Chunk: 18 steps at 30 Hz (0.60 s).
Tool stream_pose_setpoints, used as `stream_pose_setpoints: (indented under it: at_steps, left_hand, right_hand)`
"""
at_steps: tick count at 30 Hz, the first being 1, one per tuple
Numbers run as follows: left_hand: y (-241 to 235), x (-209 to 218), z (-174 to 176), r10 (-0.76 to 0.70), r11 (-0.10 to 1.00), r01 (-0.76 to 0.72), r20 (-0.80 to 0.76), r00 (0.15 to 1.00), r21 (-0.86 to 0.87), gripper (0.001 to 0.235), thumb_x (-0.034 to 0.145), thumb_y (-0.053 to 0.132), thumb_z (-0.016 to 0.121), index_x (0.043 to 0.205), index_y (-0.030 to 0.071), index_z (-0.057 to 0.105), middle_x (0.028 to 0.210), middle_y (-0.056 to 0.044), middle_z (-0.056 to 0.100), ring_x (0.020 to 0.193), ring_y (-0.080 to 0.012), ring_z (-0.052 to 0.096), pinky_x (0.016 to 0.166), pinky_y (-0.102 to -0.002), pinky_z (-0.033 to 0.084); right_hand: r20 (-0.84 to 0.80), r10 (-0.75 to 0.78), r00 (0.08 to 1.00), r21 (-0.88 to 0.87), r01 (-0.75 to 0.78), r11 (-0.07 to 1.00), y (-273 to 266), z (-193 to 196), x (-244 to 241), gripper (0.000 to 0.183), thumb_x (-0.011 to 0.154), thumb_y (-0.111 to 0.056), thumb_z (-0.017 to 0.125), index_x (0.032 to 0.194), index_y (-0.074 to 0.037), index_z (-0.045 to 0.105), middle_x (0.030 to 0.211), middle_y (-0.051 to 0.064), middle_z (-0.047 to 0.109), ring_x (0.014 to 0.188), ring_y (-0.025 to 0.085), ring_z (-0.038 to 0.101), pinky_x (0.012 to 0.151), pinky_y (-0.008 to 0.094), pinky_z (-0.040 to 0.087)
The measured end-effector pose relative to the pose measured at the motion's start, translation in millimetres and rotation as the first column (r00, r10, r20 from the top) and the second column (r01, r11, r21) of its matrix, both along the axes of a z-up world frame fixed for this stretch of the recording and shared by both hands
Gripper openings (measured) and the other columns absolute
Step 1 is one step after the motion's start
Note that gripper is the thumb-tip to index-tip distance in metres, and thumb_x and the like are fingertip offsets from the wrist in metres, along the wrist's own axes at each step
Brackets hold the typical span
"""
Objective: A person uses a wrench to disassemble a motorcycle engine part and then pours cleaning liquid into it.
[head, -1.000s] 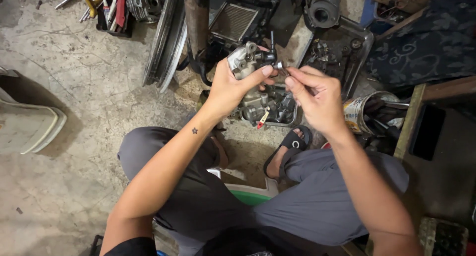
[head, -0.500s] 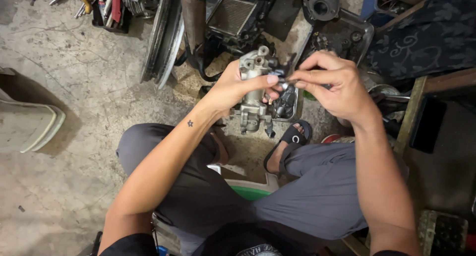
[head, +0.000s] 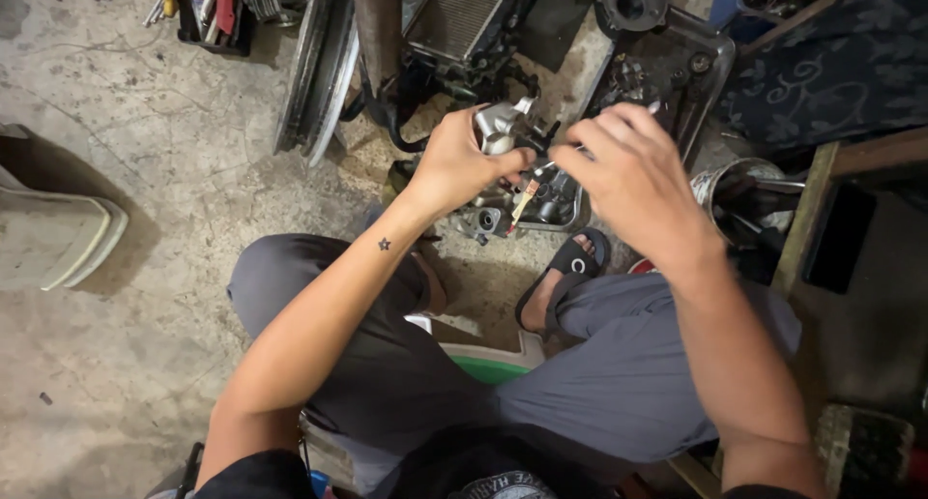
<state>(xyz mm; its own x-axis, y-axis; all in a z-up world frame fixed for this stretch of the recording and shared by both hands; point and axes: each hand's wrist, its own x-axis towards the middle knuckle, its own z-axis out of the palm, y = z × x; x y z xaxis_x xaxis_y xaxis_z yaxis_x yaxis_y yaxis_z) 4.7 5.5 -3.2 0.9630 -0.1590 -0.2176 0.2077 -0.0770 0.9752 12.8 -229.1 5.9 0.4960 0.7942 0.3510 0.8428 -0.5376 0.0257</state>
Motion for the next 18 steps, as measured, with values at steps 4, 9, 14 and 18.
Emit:
stream_pose_setpoints:
  at_steps: [4,9,14,18]
  left_hand:
    - [1,-2,-2,-0.015,0.952,0.032,-0.058,0.998,0.303,0.026,0.071,0.028,0.083,0.091,0.016,0.071,0.057,0.0,0.071,0.068,-0.0193,0.078,0.076,-0.029,0.058]
    - [3,2,-16,0.068,0.88,-0.038,-0.048,0.996,0.474,0.05,0.07,0.033,0.082,0.117,0.019,0.071,0.084,-0.007,0.077,0.092,-0.0325,0.077,0.08,-0.044,0.059]
    - [3,1,-8,0.201,0.966,-0.195,-0.021,0.979,0.168,0.03,0.071,0.026,0.084,0.097,0.018,0.071,0.057,0.001,0.071,0.064,-0.0144,0.078,0.076,-0.025,0.058]
    - [-5,-4,-2,0.198,0.909,-0.114,0.175,0.965,-0.4,0.036,0.079,0.001,0.085,0.11,-0.001,0.069,0.075,-0.016,0.075,0.065,-0.0188,0.076,0.059,-0.025,0.063]
  right_hand:
    - [0.057,-0.061,0.996,-0.07,0.065,0.995,7,-12,-6,0.01,0.097,-0.009,0.063,0.089,-0.014,0.066,0.09,0.004,0.06,0.091,0.024,0.063,0.095,0.04,0.052]
    - [-0.051,-0.295,0.954,-0.147,0.285,0.947,16,-13,-26,0.002,0.094,-0.014,0.063,0.095,-0.014,0.062,0.086,0.003,0.056,0.079,0.027,0.066,0.068,0.043,0.055]
    - [-0.458,-0.33,0.826,0.231,0.469,0.853,27,-8,-16,0.015,0.096,-0.018,0.075,0.096,-0.008,0.064,0.067,0.007,0.057,0.07,0.039,0.068,0.06,0.05,0.052]
    - [-0.795,-0.069,0.603,0.415,0.624,0.662,28,-21,-11,0.026,0.109,-0.025,0.064,0.089,-0.009,0.07,0.064,0.005,0.063,0.054,0.013,0.058,0.051,0.026,0.045]
